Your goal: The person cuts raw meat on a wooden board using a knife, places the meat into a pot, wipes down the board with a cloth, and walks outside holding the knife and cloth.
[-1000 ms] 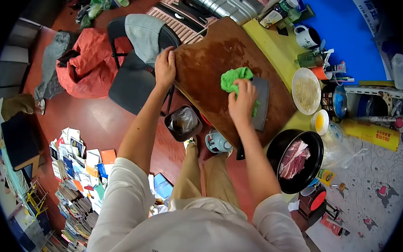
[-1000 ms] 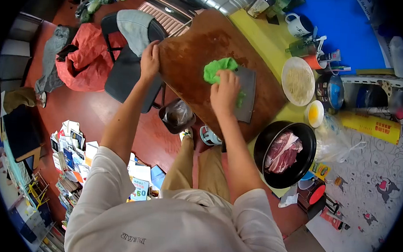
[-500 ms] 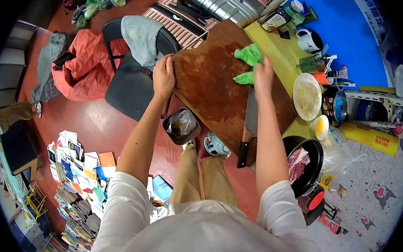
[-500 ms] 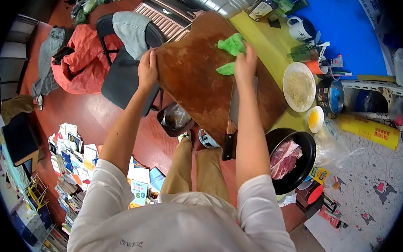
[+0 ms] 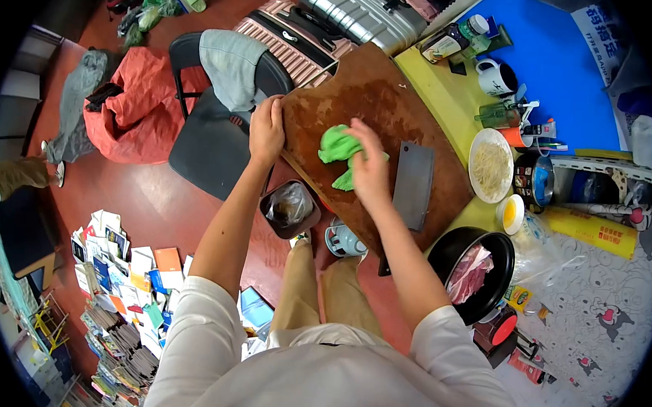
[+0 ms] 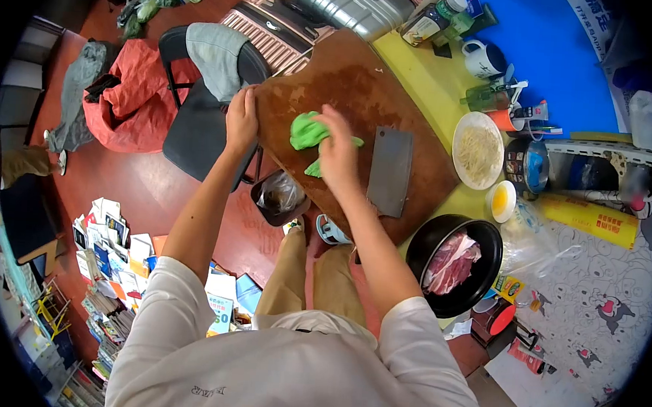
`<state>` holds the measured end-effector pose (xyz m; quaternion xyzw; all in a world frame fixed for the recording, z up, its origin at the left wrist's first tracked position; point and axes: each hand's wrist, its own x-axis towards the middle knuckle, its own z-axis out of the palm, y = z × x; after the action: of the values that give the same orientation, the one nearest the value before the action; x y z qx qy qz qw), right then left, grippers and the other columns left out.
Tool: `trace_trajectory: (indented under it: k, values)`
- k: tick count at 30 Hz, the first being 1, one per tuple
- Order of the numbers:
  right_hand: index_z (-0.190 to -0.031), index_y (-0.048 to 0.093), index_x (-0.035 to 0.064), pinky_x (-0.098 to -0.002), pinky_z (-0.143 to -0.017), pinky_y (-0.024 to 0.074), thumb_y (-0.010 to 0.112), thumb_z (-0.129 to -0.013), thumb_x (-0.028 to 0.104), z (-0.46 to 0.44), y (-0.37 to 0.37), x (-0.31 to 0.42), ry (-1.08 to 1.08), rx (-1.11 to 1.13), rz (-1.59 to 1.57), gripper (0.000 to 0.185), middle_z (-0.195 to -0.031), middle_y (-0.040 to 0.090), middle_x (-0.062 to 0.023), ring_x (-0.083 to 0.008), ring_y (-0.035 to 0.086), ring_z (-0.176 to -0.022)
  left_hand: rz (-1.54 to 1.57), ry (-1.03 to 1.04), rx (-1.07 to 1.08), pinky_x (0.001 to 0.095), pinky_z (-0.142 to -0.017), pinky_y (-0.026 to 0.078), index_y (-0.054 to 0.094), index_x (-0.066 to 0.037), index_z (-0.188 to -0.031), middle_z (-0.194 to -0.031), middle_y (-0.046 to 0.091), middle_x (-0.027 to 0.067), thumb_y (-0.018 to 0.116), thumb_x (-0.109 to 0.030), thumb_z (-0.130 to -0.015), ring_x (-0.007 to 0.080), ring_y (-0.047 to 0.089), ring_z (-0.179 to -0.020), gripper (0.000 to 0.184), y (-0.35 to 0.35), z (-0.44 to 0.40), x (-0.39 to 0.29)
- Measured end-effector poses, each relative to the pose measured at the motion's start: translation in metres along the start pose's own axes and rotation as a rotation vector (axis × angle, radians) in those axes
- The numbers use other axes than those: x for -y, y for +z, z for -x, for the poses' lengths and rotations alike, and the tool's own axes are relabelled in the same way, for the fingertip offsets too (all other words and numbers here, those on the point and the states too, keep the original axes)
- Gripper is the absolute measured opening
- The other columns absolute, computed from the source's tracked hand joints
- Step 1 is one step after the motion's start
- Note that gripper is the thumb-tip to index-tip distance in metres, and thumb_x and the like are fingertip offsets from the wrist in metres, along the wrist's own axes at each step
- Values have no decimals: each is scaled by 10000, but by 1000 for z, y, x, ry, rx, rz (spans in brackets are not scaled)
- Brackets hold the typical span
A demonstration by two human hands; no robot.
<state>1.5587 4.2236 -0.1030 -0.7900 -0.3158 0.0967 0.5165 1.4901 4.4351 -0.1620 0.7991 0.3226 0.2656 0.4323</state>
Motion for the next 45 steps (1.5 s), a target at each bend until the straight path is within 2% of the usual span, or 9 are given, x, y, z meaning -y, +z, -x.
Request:
trace_trajectory:
  k: [3,5,9,12,15,23,27,35,45]
  values:
    - [-1215,579,25,-370,-1040,393,457,-858,-92,-26,-44,-8,194,-219,-83,395,-1283,545,-95,-268,520,-1190,6,0,-17,435,-907,433,634,-44,-1117,-1080,627,200,406,-258,-1020,378,564,-1032,327,0,3,-3]
    - [-1268,543,31,-370,-1031,392,475,-892,-63,-52,-69,-6,445,-355,-700,394,-1319,512,-113,-246,504,-1207,31,-2,-17,436,-905,434,632,-39,-1120,-1082,629,205,413,-254,-1016,382,568,-1025,324,-1,2,-4]
    - [-1308,509,46,-389,-1049,373,535,-884,17,-88,-72,-63,232,-520,-472,426,-1312,506,-145,-285,483,-1225,21,0,-10,429,-916,431,629,-34,-1112,-1091,626,196,412,-246,-1016,374,566,-1035,318,-2,2,-6]
    - [-1220,574,73,-415,-1016,404,600,-855,60,-105,-49,-87,28,-396,387,367,-1267,542,-166,-345,521,-1161,18,-5,-14,424,-926,429,629,-36,-1112,-1104,621,189,404,-246,-1019,368,567,-1042,321,-2,3,-7]
    - [-1101,615,84,-422,-986,420,629,-807,28,-106,-31,-72,40,-404,471,299,-1203,576,-133,-343,528,-1146,11,-40,-27,423,-928,430,631,-36,-1113,-1112,617,190,397,-246,-1021,366,567,-1049,328,0,3,-7]
    - [-1032,611,68,-373,-998,408,604,-795,-54,-24,25,-12,-69,-63,123,267,-1116,607,-109,-310,542,-1141,-6,-34,-30,434,-928,426,631,-34,-1108,-1100,621,195,401,-248,-1018,372,559,-1053,326,-1,3,-9]
    - [-1144,582,46,-325,-988,384,608,-871,37,-38,-9,1,389,-28,-587,274,-1139,566,-94,-174,492,-1149,-1,-42,-13,435,-930,422,630,-36,-1107,-1105,621,194,404,-248,-1017,371,554,-1062,323,-2,3,-7]
    - [-1360,463,54,-446,-1096,307,609,-850,42,-64,-11,-52,-31,-194,508,531,-1407,405,-222,-377,384,-1305,26,-11,-5,429,-936,416,628,-23,-1113,-1087,616,200,382,-251,-1025,369,550,-1057,346,-1,1,-5]
    - [-1055,711,96,-395,-992,449,519,-725,-97,-103,59,-11,-235,149,21,428,-1140,656,-146,-321,592,-1106,120,38,-48,410,-960,419,618,-36,-1159,-1138,615,196,329,-273,-1046,358,557,-1094,390,5,0,4]
